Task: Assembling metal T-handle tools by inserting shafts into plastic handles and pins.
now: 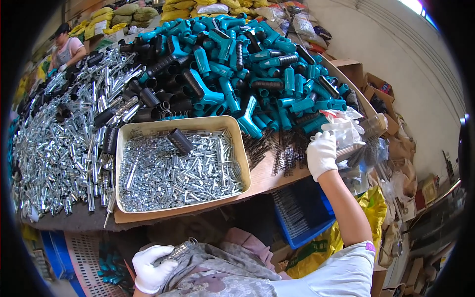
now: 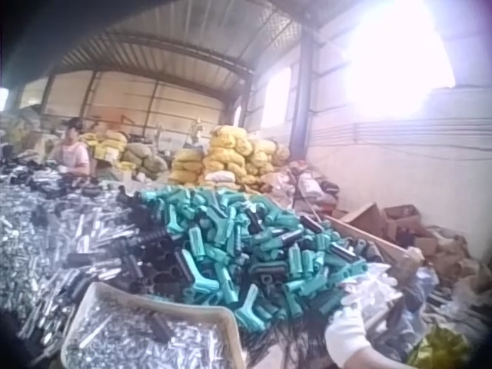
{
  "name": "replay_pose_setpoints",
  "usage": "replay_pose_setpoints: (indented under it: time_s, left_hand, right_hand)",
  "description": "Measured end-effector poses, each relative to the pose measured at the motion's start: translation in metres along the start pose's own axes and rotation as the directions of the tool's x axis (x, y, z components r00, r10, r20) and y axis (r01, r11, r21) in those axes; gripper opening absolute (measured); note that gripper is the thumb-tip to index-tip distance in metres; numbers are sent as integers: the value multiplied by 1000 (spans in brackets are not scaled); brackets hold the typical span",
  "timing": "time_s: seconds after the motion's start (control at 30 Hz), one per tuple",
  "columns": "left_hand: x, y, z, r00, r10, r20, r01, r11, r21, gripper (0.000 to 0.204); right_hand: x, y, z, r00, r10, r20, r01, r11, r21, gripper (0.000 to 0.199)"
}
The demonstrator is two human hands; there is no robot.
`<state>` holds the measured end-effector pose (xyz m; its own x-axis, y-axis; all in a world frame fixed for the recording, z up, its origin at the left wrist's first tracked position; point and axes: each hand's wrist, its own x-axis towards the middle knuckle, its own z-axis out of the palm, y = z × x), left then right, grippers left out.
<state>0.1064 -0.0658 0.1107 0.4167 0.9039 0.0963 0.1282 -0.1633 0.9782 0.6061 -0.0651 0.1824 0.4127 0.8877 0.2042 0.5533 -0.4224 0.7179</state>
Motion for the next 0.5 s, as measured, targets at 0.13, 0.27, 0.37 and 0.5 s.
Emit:
replay_pose_setpoints:
  time_s: [0.13,0.27,0.37,0.5]
  left_hand:
    - [1,11,-2,997,80,-7,-79,993,85,48]
    - [-8,5,-8,997,49,-61,-44,996,80,50]
    - [-12,5,-9,995,28,-97,-21,997,74,52]
    - [-7,9,-7,996,55,-66,-49,995,86,44]
  right_hand:
    - [17,5,2,998,-55,23,53,998,44,19]
    - [51,26,8,958,-160,-238,164,986,-1,18]
    - [71,59,-14,970,22,-244,61,943,327,36]
    - [95,71,-37,857,141,-496,98,900,424,17]
